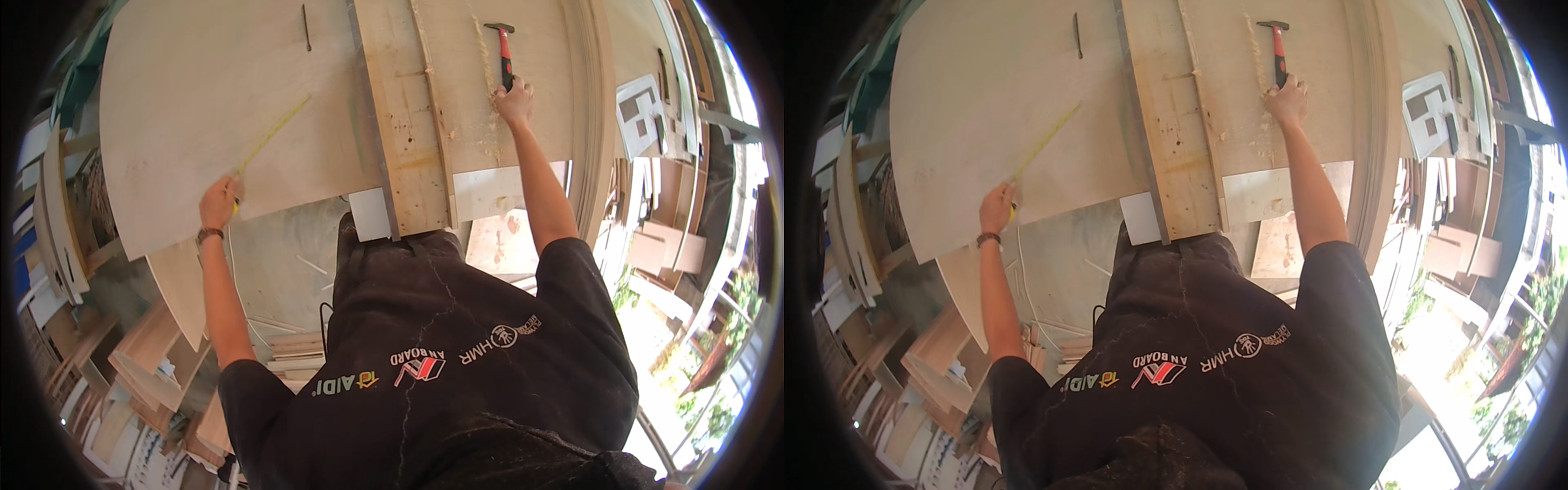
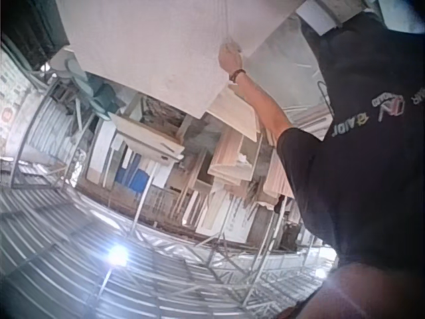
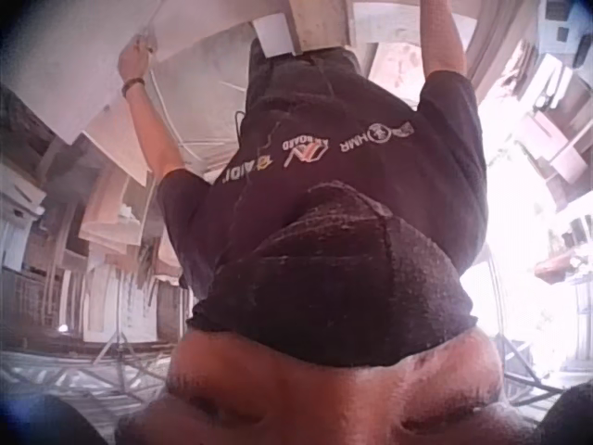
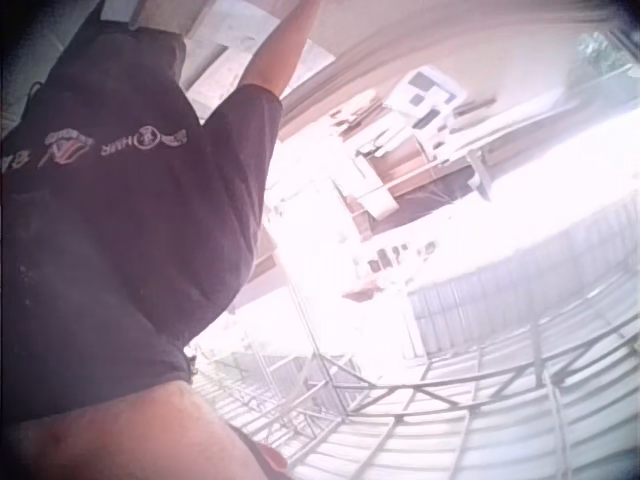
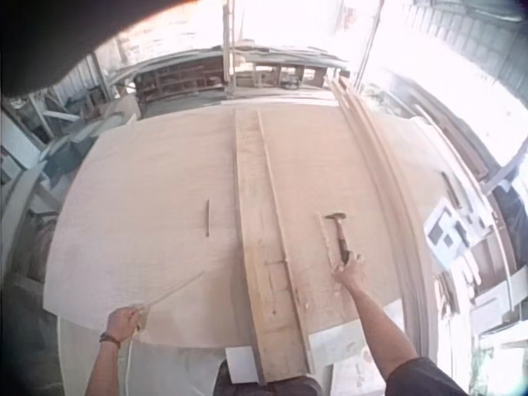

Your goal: The person uses a tape measure to mark a piece of wood, hammers a nail, and sorts through wood scraps on the floor.

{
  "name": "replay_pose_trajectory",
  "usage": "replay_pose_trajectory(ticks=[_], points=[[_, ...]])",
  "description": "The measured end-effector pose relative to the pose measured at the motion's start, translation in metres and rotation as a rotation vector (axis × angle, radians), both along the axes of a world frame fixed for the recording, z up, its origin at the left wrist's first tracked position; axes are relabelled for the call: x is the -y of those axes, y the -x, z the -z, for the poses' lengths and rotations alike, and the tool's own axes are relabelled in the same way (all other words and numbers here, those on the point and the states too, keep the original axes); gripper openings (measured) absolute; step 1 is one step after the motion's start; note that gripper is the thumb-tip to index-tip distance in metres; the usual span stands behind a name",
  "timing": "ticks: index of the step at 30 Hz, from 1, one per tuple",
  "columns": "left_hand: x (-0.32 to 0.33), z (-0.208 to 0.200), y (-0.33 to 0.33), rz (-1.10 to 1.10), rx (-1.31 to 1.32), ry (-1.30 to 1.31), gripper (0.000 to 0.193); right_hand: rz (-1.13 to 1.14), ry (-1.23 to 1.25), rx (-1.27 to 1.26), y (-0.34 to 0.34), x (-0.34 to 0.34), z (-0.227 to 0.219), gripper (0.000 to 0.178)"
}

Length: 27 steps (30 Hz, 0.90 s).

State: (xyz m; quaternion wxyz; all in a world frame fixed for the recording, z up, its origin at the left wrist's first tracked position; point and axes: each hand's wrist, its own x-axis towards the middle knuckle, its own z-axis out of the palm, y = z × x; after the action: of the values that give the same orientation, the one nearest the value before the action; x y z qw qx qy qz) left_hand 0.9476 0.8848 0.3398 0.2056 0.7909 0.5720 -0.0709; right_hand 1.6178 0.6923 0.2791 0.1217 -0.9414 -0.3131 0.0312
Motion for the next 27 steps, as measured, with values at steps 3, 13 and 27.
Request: replay_pose_trajectory(ticks=[3, 13, 27], points=[[0.074, 0.0, -0.009, -0.136, 0.153, 0.111, 0.037, 0.037, -0.094, -0.215, -0.043, -0.004, 0.007, 0.051], [0.227, 0.006, -0.087, -0.203, 0.501, 0.406, 0.042, -0.291, -0.513, -0.51, 0.133, 0.083, -0.062, 0.029], [0.214, -0.012, -0.174, -0.036, 0.485, 0.348, 0.054, -0.479, -0.28, -0.616, 0.212, 0.128, -0.094, 0.032]])
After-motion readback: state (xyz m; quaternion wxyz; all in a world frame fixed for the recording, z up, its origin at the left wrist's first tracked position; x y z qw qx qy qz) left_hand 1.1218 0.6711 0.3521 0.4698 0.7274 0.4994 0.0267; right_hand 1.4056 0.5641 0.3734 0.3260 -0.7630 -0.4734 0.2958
